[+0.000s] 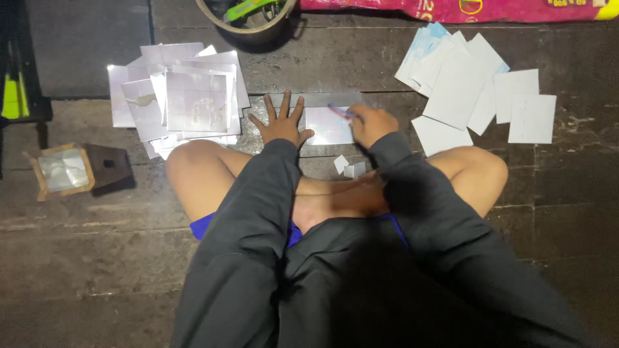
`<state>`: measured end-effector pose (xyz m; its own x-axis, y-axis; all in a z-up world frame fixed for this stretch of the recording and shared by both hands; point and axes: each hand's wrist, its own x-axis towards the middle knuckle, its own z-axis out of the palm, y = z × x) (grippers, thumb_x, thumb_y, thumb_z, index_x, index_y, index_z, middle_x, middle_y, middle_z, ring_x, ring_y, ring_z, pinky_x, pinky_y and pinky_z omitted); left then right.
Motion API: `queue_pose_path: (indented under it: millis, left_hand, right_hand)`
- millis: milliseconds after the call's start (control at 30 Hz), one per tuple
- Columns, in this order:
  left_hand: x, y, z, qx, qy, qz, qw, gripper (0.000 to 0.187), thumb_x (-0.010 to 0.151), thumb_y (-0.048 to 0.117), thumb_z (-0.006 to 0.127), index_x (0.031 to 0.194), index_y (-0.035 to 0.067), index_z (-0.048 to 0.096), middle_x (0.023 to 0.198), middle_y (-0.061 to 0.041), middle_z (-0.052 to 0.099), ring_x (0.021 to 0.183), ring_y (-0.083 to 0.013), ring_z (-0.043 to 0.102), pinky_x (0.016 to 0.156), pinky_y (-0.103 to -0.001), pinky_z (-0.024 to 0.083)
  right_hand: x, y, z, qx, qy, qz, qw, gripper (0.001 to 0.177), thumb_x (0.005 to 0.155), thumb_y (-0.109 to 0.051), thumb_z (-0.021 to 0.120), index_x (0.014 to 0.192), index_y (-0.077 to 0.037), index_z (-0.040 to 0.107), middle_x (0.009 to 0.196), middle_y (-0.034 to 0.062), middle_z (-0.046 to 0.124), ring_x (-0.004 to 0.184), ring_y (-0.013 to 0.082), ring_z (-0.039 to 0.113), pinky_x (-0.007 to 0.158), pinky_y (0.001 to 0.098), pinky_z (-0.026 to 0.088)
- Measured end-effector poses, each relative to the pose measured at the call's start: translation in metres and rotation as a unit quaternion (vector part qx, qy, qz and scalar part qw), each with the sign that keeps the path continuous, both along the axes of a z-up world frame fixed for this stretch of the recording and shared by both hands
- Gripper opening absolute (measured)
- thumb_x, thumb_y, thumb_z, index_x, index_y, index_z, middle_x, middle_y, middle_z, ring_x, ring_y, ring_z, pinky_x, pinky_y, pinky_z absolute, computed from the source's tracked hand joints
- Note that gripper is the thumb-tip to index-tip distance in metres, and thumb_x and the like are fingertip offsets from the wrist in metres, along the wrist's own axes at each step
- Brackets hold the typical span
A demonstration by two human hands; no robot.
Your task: Cutting small pieces of paper using a ruler and a utility knife
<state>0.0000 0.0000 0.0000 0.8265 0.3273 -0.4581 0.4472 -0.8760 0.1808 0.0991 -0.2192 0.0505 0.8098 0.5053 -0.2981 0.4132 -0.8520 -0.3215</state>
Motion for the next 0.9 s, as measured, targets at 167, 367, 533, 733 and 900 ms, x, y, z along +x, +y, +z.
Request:
queue_pose_path:
  millis: [167,367,533,733,900]
  left_hand:
    - [-0.001,-0.001,0.002,-0.002,-0.005,0.003,1.0,0.086,0.092,0.069,0.056,0.164,0.045,0.017,0.175,0.012,-0.003,0.157,-0.0396,-0.012,0.109,-0.086,0.006]
    - [0.002,-0.002,0.005,-0.006,0.015,0.014,1.0,0.086,0.091,0.071,0.057,0.163,0.047,0.016,0.174,0.014,-0.004,0.157,-0.038,-0.014,0.105,-0.09,0.003]
    - [0.002,-0.003,0.001,-0.003,0.011,0.019,1.0,0.085,0.091,0.07,0.058,0.163,0.047,0.017,0.174,0.014,-0.004,0.157,-0.0378,-0.013,0.103,-0.091,0.003]
    - [0.002,-0.003,0.007,-0.011,0.012,0.016,1.0,0.086,0.092,0.067,0.06,0.163,0.046,0.016,0.174,0.013,-0.005,0.157,-0.0378,-0.014,0.103,-0.091,0.004]
    - [0.001,-0.007,0.015,-0.011,0.01,0.036,0.999,0.084,0.094,0.058,0.063,0.164,0.043,0.02,0.174,0.011,-0.004,0.158,-0.0371,-0.013,0.105,-0.089,0.003]
  right_hand:
    - [-0.004,0.039,-0.002,-0.018,-0.024,0.096,0.995,0.028,0.099,-0.032,0.052,0.113,-0.026,0.075,0.099,0.0084,0.078,0.095,0.0349,0.075,0.083,0.049,0.059]
    - [0.005,0.073,0.002,-0.06,-0.061,0.144,0.986,0.024,0.095,-0.027,0.057,0.105,-0.022,0.077,0.088,0.0099,0.077,0.083,0.0362,0.076,0.072,0.0479,0.06]
    - [0.005,0.073,0.003,-0.095,-0.099,0.203,0.97,0.021,0.089,-0.023,0.062,0.101,-0.017,0.077,0.084,0.0135,0.076,0.08,0.0382,0.076,0.069,0.0496,0.06]
    - [0.026,0.02,0.004,-0.189,-0.11,0.205,0.954,0.026,0.093,-0.027,0.056,0.103,-0.014,0.077,0.087,0.0133,0.078,0.087,0.0375,0.077,0.074,0.0531,0.059]
    - [0.044,-0.01,0.025,-0.249,-0.138,0.135,0.949,0.019,0.089,-0.023,0.066,0.096,-0.013,0.08,0.081,0.0164,0.079,0.079,0.0385,0.077,0.065,0.0511,0.059]
